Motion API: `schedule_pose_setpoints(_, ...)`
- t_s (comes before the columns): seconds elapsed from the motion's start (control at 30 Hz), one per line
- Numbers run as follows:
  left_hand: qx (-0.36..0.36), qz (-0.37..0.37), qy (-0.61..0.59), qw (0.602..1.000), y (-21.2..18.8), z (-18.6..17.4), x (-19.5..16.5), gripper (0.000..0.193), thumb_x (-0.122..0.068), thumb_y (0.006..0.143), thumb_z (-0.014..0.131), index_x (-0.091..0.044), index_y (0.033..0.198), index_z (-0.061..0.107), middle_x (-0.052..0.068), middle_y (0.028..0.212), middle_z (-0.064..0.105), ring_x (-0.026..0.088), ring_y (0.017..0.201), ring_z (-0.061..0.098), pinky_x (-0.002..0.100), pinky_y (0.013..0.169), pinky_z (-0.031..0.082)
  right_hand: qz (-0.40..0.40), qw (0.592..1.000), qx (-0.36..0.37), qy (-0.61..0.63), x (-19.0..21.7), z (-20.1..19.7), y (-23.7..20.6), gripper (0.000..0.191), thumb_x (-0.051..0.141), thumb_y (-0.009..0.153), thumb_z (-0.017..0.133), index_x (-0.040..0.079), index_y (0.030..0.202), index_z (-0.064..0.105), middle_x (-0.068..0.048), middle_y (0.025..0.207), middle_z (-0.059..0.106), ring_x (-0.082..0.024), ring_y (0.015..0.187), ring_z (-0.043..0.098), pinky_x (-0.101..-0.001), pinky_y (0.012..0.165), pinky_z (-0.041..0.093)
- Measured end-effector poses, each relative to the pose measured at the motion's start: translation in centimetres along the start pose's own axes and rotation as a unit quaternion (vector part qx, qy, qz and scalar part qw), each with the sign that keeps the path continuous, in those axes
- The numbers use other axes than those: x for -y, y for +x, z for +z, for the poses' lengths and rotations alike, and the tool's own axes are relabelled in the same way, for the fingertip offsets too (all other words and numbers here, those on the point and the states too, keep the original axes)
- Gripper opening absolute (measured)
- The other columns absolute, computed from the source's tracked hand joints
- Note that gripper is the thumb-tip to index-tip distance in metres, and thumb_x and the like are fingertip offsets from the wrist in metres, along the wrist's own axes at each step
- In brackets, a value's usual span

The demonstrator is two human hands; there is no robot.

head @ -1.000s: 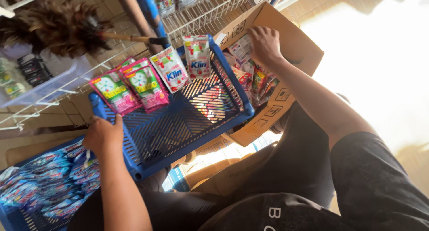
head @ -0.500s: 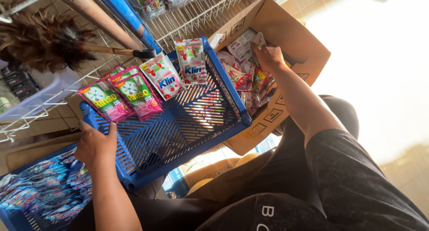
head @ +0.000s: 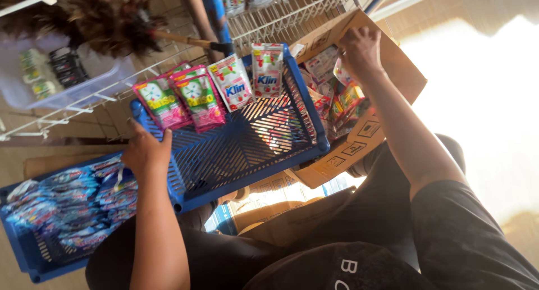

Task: The person walks through a store aisle and then sits on the floor to organize snack packets from a cardboard box into a blue plastic basket. They handle multiple packets of candy and snacks, arranging them neatly in the basket.

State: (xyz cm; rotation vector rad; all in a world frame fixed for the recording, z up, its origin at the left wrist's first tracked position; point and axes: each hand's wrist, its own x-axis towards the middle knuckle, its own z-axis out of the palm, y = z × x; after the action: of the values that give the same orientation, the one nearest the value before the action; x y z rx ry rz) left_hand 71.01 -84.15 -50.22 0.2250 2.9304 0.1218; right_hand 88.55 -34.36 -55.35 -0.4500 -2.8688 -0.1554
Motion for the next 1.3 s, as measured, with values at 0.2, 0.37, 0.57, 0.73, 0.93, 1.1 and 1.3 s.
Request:
schedule_pose_setpoints(0.2, -0.049, 0.024, -0.003, 0.998, -0.9, -1.3, -0.3, 0.099, -0.060, 0.087, 0.073, 0.001, 0.156, 0.034, 0.022, 0.104, 0.074, 0.041, 0.091, 0.072, 0.057, 0.076, 0.055, -0.026, 0.995, -0.074, 0.056, -1.6, -5.0, -0.9, 0.009, 0.021, 0.094, 0.081, 0.016, 0.092, 0.074, -0.002, 0.107, 0.072, -0.024, 0.121, 0.060, -0.0518, 0.112, 0.026)
schedule_pose_setpoints(0.37, -0.068, 0.018, -0.006, 0.998, -0.9, -1.6, -0.2, 0.102, -0.060, 0.083, 0.075, 0.003, 0.153, 0.036, 0.020, 0.096, 0.075, 0.038, 0.084, 0.074, 0.052, 0.070, 0.056, -0.021, 0.977, -0.146, 0.151, -2.9, -10.9, -2.4, 0.010, 0.012, 0.100, 0.079, 0.009, 0.099, 0.070, -0.005, 0.103, 0.070, -0.024, 0.115, 0.062, -0.0467, 0.120, 0.032)
schedule_pose_setpoints(0.57, -0.037, 0.014, -0.023, 0.999, -0.6, -1.4, -0.2, 0.102, -0.056, 0.085, 0.075, 0.007, 0.153, 0.033, 0.021, 0.088, 0.075, 0.037, 0.075, 0.074, 0.049, 0.065, 0.058, 0.001, 0.975, -0.048, 0.217, 3.0, -16.0, -6.3, 0.011, 0.010, 0.097, 0.077, 0.005, 0.106, 0.074, -0.011, 0.102, 0.070, -0.028, 0.093, 0.067, -0.0404, 0.088, 0.052)
schedule_pose_setpoints(0.73, -0.099, 0.049, -0.038, 0.993, -1.0, -0.4, -0.2, 0.101, -0.055, 0.085, 0.077, 0.009, 0.150, 0.034, 0.020, 0.094, 0.076, 0.036, 0.081, 0.075, 0.048, 0.069, 0.058, -0.009, 0.984, 0.038, 0.173, 6.8, -16.2, -7.0, 0.008, 0.012, 0.099, 0.075, 0.005, 0.103, 0.074, -0.011, 0.099, 0.071, -0.030, 0.094, 0.068, -0.0430, 0.083, 0.053)
schedule_pose_setpoints(0.93, -0.003, 0.015, -0.029, 0.999, -0.4, 0.5, -1.3, 0.106, -0.053, 0.085, 0.075, 0.010, 0.154, 0.025, 0.020, 0.094, 0.075, 0.035, 0.083, 0.075, 0.046, 0.071, 0.058, -0.133, 0.990, -0.038, -0.028, 1.8, -18.3, -8.2, 0.014, 0.009, 0.087, 0.072, 0.010, 0.100, 0.077, -0.006, 0.106, 0.073, -0.022, 0.099, 0.072, -0.0312, 0.088, 0.059)
schedule_pose_setpoints(1.1, -0.071, 0.038, 0.008, 0.997, 0.1, 1.8, -0.7, 0.081, -0.044, 0.092, 0.071, 0.016, 0.143, 0.049, 0.018, 0.090, 0.077, 0.032, 0.078, 0.076, 0.045, 0.067, 0.058, 0.164, 0.963, -0.082, 0.196, -0.7, -22.4, -11.3, 0.011, 0.011, 0.098, 0.069, 0.008, 0.107, 0.073, -0.008, 0.103, 0.072, -0.018, 0.090, 0.070, -0.0308, 0.079, 0.057)
schedule_pose_setpoints(1.3, -0.058, 0.051, -0.020, 0.997, 0.1, 3.1, -1.4, 0.027, -0.034, 0.091, 0.071, -0.008, 0.089, 0.077, 0.017, 0.090, 0.076, 0.037, 0.084, 0.074, 0.049, 0.072, 0.058, 0.276, 0.907, -0.132, 0.289, -1.2, -26.3, -13.4, 0.015, 0.014, 0.103, 0.067, 0.008, 0.116, 0.068, -0.008, 0.100, 0.070, -0.014, 0.087, 0.069, -0.0296, 0.070, 0.056)
